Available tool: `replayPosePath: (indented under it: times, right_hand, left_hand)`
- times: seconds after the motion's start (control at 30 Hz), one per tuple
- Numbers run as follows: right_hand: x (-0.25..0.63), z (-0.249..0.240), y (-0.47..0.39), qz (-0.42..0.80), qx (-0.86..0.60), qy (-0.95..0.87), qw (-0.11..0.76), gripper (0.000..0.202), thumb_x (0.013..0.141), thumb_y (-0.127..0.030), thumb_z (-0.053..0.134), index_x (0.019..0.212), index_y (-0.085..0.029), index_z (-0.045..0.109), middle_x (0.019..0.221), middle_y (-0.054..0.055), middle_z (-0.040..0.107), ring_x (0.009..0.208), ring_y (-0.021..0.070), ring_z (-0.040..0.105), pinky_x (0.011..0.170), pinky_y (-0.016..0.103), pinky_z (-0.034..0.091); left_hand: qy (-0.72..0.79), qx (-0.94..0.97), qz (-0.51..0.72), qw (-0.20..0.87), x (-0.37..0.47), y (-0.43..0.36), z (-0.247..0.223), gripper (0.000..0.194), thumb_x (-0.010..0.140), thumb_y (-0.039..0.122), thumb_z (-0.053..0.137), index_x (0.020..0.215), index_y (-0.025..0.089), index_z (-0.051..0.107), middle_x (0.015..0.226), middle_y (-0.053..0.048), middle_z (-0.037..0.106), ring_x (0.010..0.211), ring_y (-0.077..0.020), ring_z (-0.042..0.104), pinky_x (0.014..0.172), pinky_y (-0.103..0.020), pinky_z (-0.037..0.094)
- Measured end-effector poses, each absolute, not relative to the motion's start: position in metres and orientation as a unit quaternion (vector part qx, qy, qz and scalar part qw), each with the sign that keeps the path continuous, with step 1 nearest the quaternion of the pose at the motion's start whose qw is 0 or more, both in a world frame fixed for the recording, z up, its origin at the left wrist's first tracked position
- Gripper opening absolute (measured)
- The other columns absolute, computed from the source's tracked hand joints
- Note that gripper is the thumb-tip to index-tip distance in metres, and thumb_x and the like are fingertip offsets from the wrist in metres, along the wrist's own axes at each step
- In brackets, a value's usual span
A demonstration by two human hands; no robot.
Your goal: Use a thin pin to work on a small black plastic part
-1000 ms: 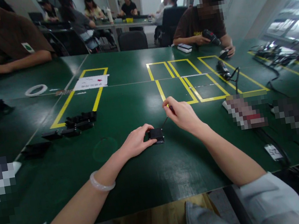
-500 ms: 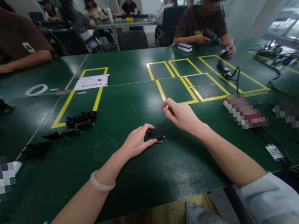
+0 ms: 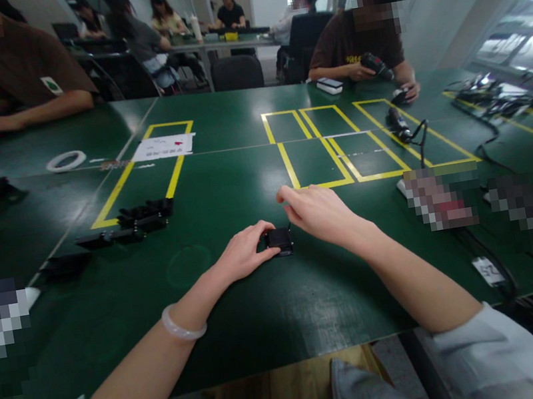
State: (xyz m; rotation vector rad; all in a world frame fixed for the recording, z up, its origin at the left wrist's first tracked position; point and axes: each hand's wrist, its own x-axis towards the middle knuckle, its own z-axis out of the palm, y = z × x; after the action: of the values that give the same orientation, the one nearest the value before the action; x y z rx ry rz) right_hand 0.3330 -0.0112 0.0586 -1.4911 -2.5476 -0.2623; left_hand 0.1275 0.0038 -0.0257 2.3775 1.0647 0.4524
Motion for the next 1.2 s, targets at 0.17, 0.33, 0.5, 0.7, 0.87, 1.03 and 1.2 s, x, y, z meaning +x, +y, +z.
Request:
replayPosePath:
  times: [0.17, 0.33, 0.5, 0.7, 0.87, 1.03, 1.2]
  right_hand:
    - [0.335, 0.055, -0.010, -0.116, -0.491, -0.858, 0.095, 0.031, 0.098, -0.036, 0.031, 0.096, -0.018, 0.056, 0.074, 0.005, 0.070, 0.064, 0.0162, 0.060, 0.066, 0.029, 0.028]
    - [0.334, 0.051, -0.009, -0.102, -0.485, -0.861, 0.115, 0.025, 0.096, -0.028, 0.033, 0.105, -0.017, 0.053, 0.076, 0.004, 0.070, 0.066, 0.0163, 0.061, 0.067, 0.028, 0.030]
    - [0.335, 0.053, -0.011, -0.088, -0.479, -0.864, 0.130, 0.019, 0.094, -0.025, 0.038, 0.103, -0.017, 0.052, 0.081, 0.005, 0.069, 0.070, 0.0164, 0.061, 0.067, 0.028, 0.030]
    - [0.333, 0.048, -0.008, -0.090, -0.499, -0.855, 0.112, 0.024, 0.097, -0.032, 0.035, 0.101, -0.018, 0.053, 0.075, 0.004, 0.069, 0.066, 0.0161, 0.060, 0.067, 0.028, 0.029]
    - [0.333, 0.047, -0.009, -0.067, -0.495, -0.853, 0.155, 0.020, 0.095, -0.025, 0.036, 0.105, -0.017, 0.051, 0.081, 0.003, 0.069, 0.071, 0.0154, 0.061, 0.067, 0.027, 0.031]
    - [0.333, 0.042, -0.008, -0.076, -0.510, -0.844, 0.147, 0.032, 0.098, -0.042, 0.032, 0.097, -0.018, 0.053, 0.073, 0.003, 0.068, 0.063, 0.0151, 0.059, 0.065, 0.028, 0.030]
    - [0.332, 0.040, -0.008, -0.076, -0.508, -0.841, 0.171, 0.020, 0.096, -0.025, 0.034, 0.102, -0.018, 0.052, 0.084, 0.004, 0.069, 0.071, 0.0146, 0.060, 0.067, 0.027, 0.030]
  left_hand:
    - [0.388, 0.873, 0.164, 0.247, 0.127, 0.004, -0.025, 0.034, 0.086, 0.042, 0.058, 0.112, 0.022, 0.051, 0.106, -0.005, 0.063, 0.096, -0.0242, 0.061, 0.082, -0.035, 0.046]
    - [0.386, 0.872, 0.166, 0.251, 0.128, 0.003, -0.024, 0.033, 0.086, 0.042, 0.058, 0.113, 0.023, 0.051, 0.107, -0.006, 0.063, 0.097, -0.0245, 0.061, 0.083, -0.035, 0.046]
    - [0.381, 0.871, 0.178, 0.252, 0.128, 0.002, -0.023, 0.032, 0.086, 0.040, 0.058, 0.112, 0.022, 0.052, 0.106, -0.005, 0.063, 0.096, -0.0236, 0.061, 0.082, -0.034, 0.046]
    - [0.384, 0.871, 0.173, 0.252, 0.128, 0.003, -0.024, 0.032, 0.087, 0.040, 0.058, 0.112, 0.022, 0.052, 0.105, -0.005, 0.063, 0.095, -0.0235, 0.061, 0.081, -0.034, 0.046]
    - [0.382, 0.872, 0.173, 0.254, 0.128, 0.003, -0.025, 0.034, 0.087, 0.041, 0.058, 0.114, 0.022, 0.051, 0.107, -0.005, 0.062, 0.096, -0.0238, 0.060, 0.082, -0.034, 0.045]
    - [0.386, 0.870, 0.172, 0.254, 0.128, 0.003, -0.024, 0.033, 0.087, 0.042, 0.058, 0.113, 0.022, 0.051, 0.106, -0.005, 0.062, 0.095, -0.0240, 0.060, 0.083, -0.035, 0.045]
    - [0.388, 0.869, 0.170, 0.256, 0.129, 0.002, -0.023, 0.032, 0.086, 0.041, 0.057, 0.112, 0.022, 0.051, 0.107, -0.006, 0.063, 0.096, -0.0240, 0.061, 0.082, -0.035, 0.046]
